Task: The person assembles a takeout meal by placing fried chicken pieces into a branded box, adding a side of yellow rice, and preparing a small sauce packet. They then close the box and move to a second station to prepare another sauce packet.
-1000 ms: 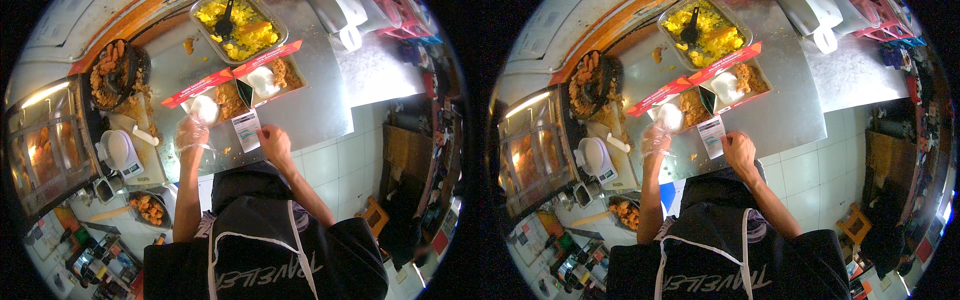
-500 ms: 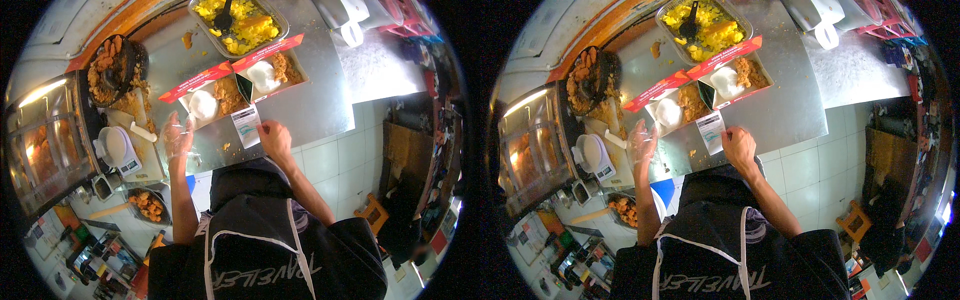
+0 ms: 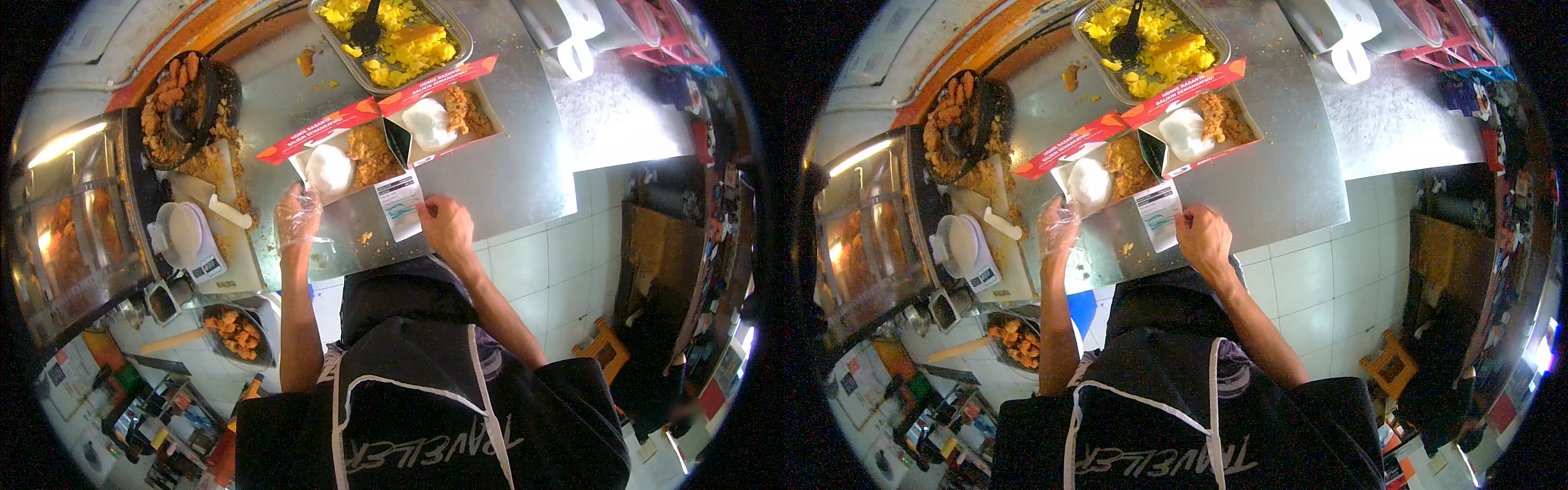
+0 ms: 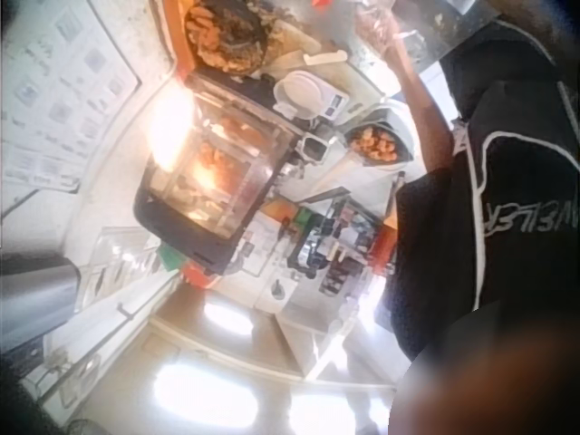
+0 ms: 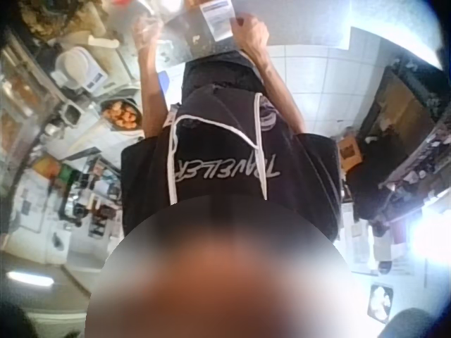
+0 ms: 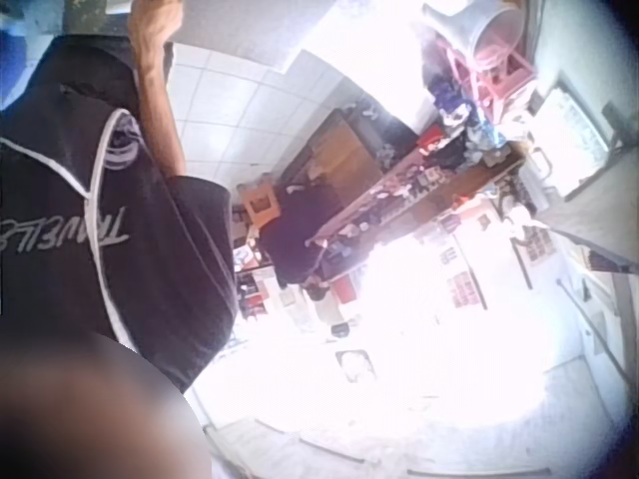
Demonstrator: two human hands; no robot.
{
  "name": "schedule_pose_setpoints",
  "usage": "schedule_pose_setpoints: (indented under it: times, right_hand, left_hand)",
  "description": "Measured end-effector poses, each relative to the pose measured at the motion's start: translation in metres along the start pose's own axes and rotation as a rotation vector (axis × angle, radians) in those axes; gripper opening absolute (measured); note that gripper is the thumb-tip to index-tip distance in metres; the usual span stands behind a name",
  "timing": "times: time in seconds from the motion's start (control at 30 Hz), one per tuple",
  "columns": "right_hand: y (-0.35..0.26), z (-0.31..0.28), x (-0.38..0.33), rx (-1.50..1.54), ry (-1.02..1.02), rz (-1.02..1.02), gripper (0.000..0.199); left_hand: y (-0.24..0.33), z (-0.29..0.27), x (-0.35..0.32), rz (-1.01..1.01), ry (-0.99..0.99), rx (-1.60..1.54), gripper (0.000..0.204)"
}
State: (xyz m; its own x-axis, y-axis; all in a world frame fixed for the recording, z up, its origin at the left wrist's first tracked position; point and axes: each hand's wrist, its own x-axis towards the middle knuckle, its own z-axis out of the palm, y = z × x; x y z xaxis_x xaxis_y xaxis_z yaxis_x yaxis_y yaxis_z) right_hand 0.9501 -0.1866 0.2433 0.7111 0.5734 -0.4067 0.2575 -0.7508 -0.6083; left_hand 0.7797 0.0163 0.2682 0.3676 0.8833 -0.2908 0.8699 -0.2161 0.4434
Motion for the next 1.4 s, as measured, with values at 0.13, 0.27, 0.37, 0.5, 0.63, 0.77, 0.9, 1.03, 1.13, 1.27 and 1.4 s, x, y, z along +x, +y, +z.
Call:
schedule_pose_setpoints:
  times: [0.13, 0.27, 0.37, 0.5, 0.63, 0.77, 0.9, 1.03, 1.13, 1.27, 1.4]
  right_hand:
    - [0.011, 0.009, 0.000, 0.060, 0.038, -0.045, 0.025]
    - [0.015, 0.018, -0.007, -0.195, 0.206, -0.156, 0.018]
    - [0.013, 0.008, -0.012, -0.124, 0.224, -0.218, 0.026]
    - [0.014, -0.034, -0.013, 0.054, -0.122, -0.025, 0.032]
    - [0.037, -0.107, 0.010, 0.129, -0.227, -0.141, 0.030]
    - [0.077, -0.213, 0.068, 0.394, -0.292, -0.115, 0.035]
    - [0.128, -0.348, 0.180, 0.557, 0.059, -0.371, 0.032]
    - [0.152, -0.478, 0.352, 0.454, 0.541, -0.590, 0.028]
    - [0.164, -0.530, 0.461, 0.173, 0.475, -0.504, 0.028]
    - [0.154, -0.523, 0.571, -0.184, 0.158, -0.339, 0.028]
    - [0.146, -0.501, 0.628, -0.338, 0.003, -0.305, 0.028]
  left_hand:
    - [-0.008, -0.001, -0.004, 0.010, 0.019, -0.014, 0.036]
    - [-0.034, -0.007, -0.018, 0.125, 0.010, 0.068, 0.041]
    - [-0.051, -0.010, -0.036, 0.153, -0.049, 0.075, 0.028]
    - [-0.054, -0.017, -0.057, -0.048, -0.340, -0.401, 0.025]
    - [-0.041, -0.014, -0.061, -0.032, -0.414, -0.484, 0.024]
    - [-0.020, 0.004, -0.060, 0.021, -0.399, -0.460, 0.021]
    - [0.014, 0.049, -0.069, -0.009, -0.457, -0.480, 0.019]
    - [0.074, 0.124, -0.102, 0.107, -0.399, -0.477, 0.033]
    - [0.115, 0.168, -0.164, -0.249, -0.333, -0.787, 0.046]
    - [0.143, 0.203, -0.266, -0.598, -0.117, -0.748, 0.044]
    - [0.165, 0.250, -0.371, -0.992, 0.213, -1.025, 0.043]
